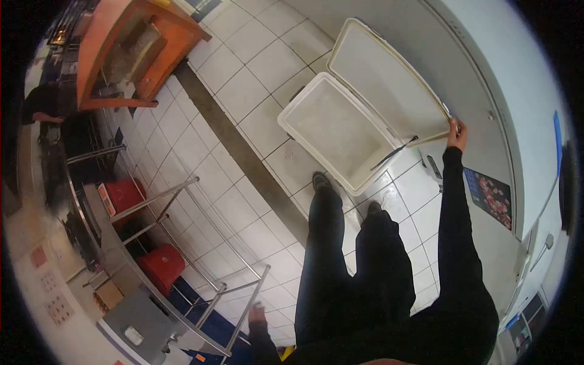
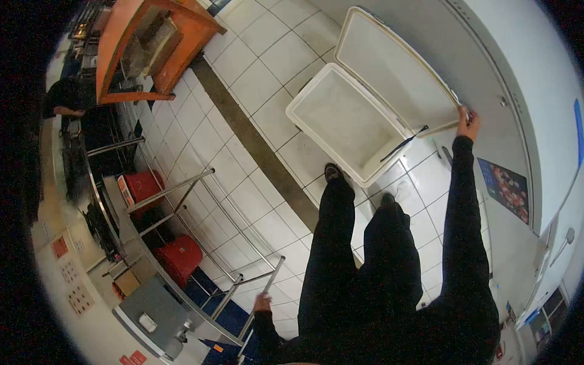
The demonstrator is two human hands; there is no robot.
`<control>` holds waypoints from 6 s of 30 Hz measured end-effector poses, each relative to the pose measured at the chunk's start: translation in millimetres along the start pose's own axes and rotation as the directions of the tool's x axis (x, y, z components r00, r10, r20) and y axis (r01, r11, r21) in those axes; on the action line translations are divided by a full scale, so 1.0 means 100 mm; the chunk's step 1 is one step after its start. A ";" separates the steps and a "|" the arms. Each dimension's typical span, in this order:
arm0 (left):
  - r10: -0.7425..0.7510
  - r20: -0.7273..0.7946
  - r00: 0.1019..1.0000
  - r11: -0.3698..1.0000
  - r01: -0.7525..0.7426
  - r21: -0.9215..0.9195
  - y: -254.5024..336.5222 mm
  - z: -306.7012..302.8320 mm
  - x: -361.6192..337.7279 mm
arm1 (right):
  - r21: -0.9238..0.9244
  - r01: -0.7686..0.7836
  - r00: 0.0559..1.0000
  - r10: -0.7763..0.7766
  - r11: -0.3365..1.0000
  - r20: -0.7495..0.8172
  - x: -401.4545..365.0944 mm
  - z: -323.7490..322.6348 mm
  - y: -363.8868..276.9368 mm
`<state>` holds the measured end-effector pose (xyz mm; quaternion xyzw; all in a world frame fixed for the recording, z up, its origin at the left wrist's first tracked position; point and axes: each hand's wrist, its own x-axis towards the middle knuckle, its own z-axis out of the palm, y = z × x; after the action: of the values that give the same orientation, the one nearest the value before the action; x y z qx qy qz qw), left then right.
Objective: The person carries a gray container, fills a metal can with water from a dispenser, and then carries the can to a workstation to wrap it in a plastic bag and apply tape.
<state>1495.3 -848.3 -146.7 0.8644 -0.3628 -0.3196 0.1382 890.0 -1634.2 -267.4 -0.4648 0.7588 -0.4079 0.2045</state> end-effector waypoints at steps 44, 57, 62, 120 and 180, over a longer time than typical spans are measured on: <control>0.199 0.623 0.757 0.972 -0.071 -0.225 4.71 2.59 7.90 | 0.671 -0.698 0.492 0.848 0.250 0.196 -2.61 1.81 1.23; 0.347 0.519 0.781 0.933 -0.346 -0.102 4.30 1.64 7.42 | 0.535 -0.767 0.576 0.747 0.355 0.331 -2.84 1.05 0.83; 0.179 0.566 0.805 0.981 -0.101 -0.167 4.51 -0.15 6.43 | 0.504 -0.617 0.750 0.646 0.604 0.143 -2.86 0.02 -0.80; 0.424 0.419 0.803 0.900 -0.322 -0.294 9.63 -6.26 14.87 | 0.846 -0.442 0.862 0.404 0.298 0.308 2.27 6.86 -8.43; 0.400 0.495 0.771 0.901 -0.232 -0.367 11.44 -9.45 23.22 | 0.603 -0.430 0.870 0.487 0.672 0.077 5.71 13.40 -13.30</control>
<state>2732.0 -3301.9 58.0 0.6288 -0.4786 -0.5789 0.2011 2253.0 -3020.2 66.1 -0.1506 0.6894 -0.5831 0.4027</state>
